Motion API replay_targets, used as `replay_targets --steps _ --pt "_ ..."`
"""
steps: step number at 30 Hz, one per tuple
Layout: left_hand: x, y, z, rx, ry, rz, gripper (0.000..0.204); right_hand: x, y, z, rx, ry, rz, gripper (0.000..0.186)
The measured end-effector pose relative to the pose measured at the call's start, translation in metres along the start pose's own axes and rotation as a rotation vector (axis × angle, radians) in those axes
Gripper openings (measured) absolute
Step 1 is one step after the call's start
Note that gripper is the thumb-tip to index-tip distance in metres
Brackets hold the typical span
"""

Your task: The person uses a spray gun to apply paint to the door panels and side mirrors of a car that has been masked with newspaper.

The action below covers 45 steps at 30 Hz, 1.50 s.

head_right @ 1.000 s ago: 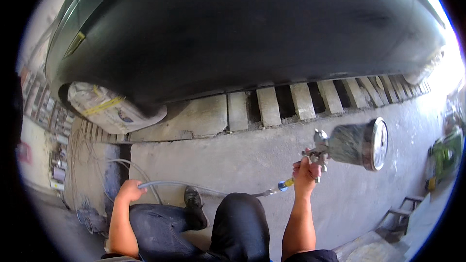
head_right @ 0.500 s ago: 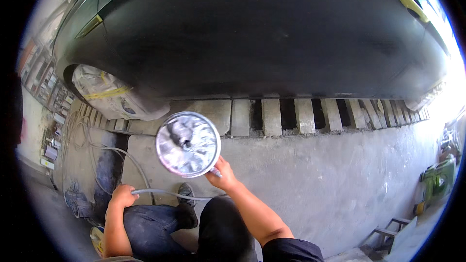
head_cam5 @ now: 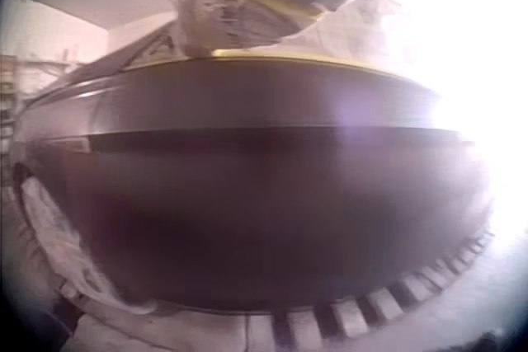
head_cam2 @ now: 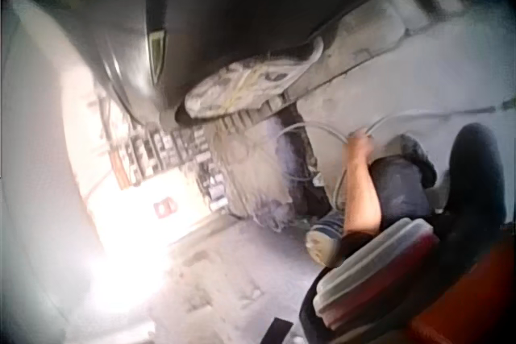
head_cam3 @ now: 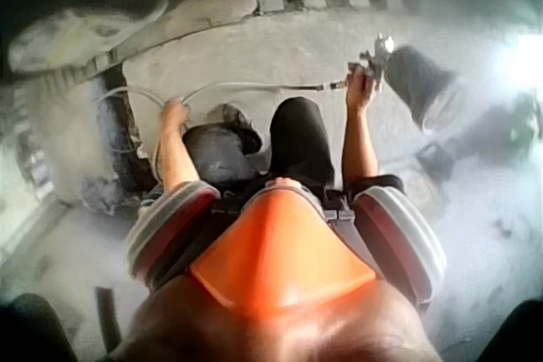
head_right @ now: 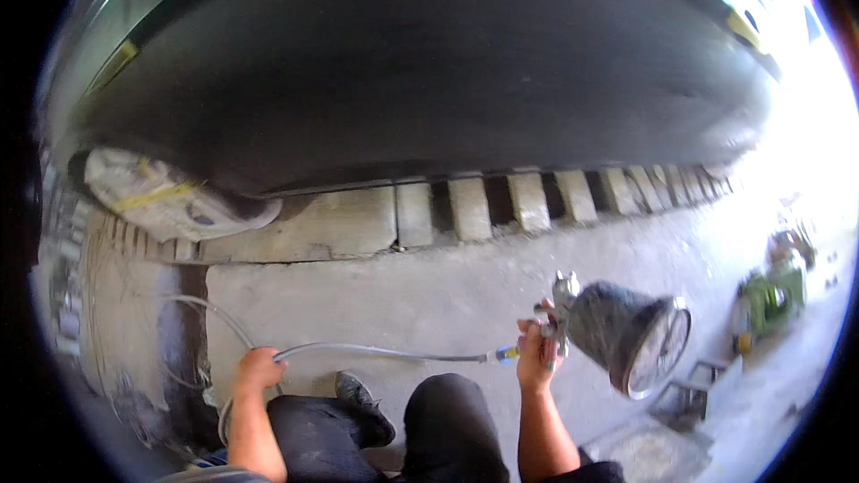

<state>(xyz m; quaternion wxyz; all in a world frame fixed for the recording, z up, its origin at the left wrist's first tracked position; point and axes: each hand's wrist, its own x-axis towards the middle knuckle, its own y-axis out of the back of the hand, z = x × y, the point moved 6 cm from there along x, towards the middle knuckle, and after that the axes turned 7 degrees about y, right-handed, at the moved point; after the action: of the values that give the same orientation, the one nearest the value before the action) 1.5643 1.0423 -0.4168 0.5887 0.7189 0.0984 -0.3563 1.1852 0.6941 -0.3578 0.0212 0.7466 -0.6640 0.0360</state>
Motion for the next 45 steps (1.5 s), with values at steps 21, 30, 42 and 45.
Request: replay_targets --steps 21,30,42,45 --pt "0.001 0.023 0.184 0.153 -0.126 0.409 0.028 0.209 0.156 0.095 0.242 -0.23 -0.031 0.016" --pt "-0.02 0.011 0.272 0.142 -0.096 0.371 0.031 0.271 0.303 0.097 0.422 -0.005 0.625 0.016" --pt "-0.016 -0.01 0.233 0.297 0.187 0.446 0.035 0.2 0.2 0.139 0.361 -0.468 -0.185 0.021" --pt "0.0 -0.023 0.205 0.33 0.137 0.398 0.036 0.218 0.201 0.144 0.349 -0.483 -0.247 0.019"
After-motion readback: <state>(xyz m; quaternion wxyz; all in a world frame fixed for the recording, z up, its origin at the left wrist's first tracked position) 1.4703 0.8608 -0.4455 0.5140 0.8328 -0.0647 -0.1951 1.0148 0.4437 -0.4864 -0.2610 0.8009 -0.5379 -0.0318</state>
